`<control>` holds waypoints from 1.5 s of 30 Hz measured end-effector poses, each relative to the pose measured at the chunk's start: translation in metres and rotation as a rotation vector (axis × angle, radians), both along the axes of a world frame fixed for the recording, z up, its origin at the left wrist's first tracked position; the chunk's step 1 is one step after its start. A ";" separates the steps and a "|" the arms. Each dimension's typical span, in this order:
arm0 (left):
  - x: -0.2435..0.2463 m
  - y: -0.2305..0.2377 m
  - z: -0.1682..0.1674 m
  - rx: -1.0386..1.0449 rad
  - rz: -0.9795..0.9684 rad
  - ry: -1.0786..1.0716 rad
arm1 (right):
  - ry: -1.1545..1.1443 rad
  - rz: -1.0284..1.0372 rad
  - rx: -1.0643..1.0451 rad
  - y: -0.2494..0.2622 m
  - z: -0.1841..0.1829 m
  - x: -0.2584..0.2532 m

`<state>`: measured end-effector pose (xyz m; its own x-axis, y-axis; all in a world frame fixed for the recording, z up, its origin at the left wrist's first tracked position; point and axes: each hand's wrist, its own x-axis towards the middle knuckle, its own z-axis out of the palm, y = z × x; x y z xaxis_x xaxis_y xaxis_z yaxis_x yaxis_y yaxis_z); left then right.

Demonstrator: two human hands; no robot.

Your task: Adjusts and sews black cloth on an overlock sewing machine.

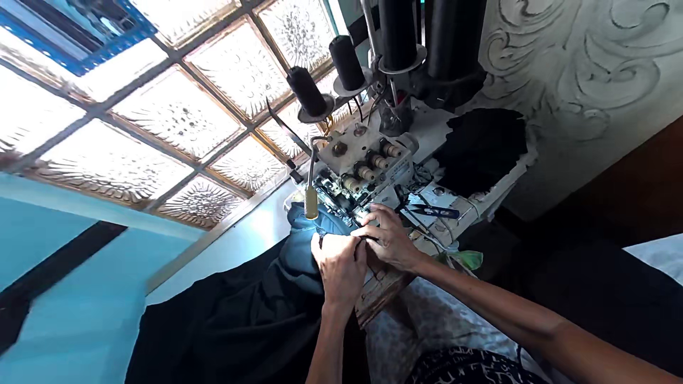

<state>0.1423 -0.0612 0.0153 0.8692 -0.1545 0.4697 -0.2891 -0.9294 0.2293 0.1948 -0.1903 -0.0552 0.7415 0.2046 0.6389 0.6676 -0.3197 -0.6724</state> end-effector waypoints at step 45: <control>-0.031 0.150 0.147 0.120 -0.255 0.320 | 0.004 0.388 -0.216 0.031 0.086 -0.039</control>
<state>0.1112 0.0887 0.1619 0.8952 -0.4203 0.1480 -0.4448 -0.8632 0.2391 0.1562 -0.1593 0.0306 0.5860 0.5967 0.5482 0.7633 -0.1793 -0.6207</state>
